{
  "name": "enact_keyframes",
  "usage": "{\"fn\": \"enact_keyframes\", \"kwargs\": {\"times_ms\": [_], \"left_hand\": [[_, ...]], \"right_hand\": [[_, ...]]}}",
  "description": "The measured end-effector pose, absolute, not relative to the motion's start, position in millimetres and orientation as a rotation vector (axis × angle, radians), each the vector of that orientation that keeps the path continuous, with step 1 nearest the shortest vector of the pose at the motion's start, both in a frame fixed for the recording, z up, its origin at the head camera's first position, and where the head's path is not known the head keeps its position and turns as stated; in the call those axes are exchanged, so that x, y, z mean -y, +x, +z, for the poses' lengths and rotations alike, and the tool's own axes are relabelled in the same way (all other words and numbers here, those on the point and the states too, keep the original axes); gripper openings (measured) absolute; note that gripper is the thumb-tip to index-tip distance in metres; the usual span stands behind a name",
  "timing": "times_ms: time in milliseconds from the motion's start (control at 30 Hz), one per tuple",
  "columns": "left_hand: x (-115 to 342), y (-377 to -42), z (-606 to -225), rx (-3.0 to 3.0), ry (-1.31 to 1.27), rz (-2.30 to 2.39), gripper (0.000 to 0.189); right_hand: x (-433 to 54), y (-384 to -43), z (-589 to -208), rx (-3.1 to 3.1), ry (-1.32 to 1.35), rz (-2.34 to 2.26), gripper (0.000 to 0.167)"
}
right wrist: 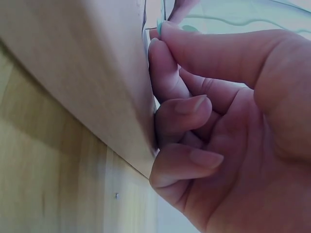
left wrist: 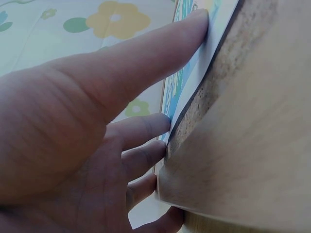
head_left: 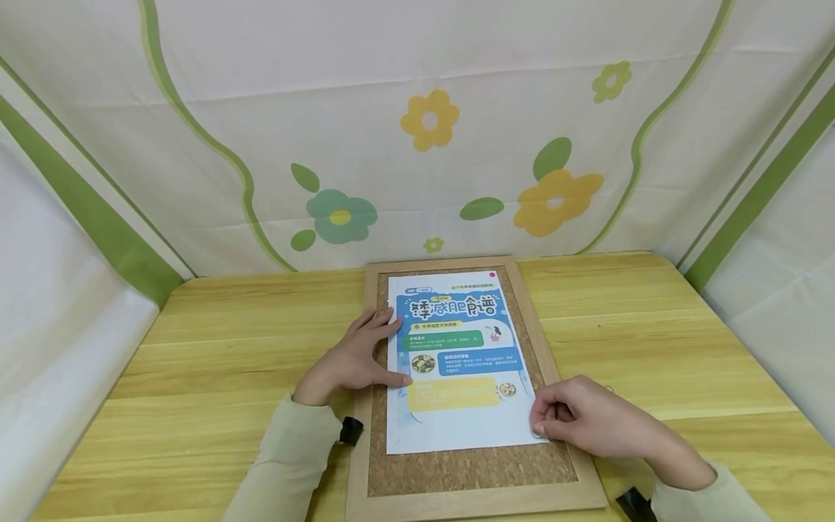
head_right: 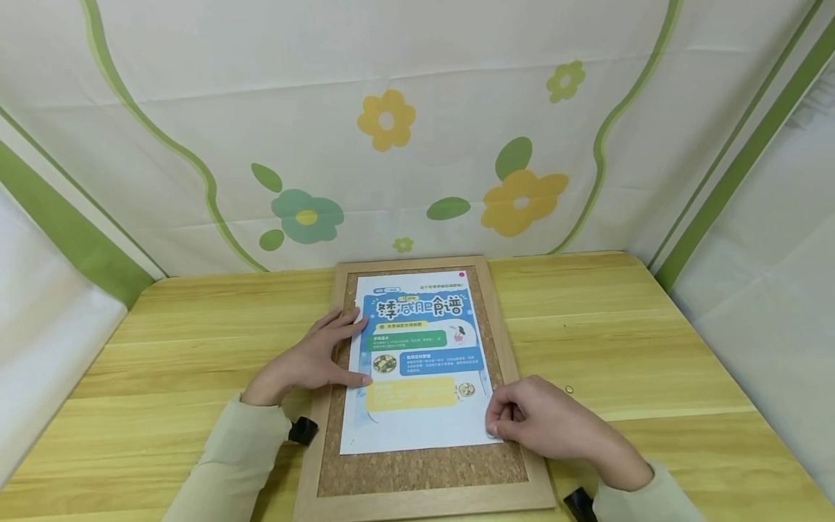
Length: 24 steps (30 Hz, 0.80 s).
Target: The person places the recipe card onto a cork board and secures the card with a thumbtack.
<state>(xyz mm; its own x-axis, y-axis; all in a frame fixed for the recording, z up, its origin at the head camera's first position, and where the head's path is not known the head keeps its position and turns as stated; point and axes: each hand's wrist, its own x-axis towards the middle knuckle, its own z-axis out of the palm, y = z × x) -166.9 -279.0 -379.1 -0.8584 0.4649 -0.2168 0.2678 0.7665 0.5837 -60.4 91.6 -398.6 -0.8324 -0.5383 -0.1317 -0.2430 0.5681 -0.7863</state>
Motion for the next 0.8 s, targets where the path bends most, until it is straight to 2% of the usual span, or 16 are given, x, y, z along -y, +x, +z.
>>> {"fn": "enact_keyframes", "kwargs": {"times_ms": [800], "left_hand": [[278.6, -166.1, -379.0, -2.614, 0.555, 0.788, 0.105]], "right_hand": [[-90.1, -59.3, -397.1, -2.484, -0.619, -1.127, 0.013]]}}
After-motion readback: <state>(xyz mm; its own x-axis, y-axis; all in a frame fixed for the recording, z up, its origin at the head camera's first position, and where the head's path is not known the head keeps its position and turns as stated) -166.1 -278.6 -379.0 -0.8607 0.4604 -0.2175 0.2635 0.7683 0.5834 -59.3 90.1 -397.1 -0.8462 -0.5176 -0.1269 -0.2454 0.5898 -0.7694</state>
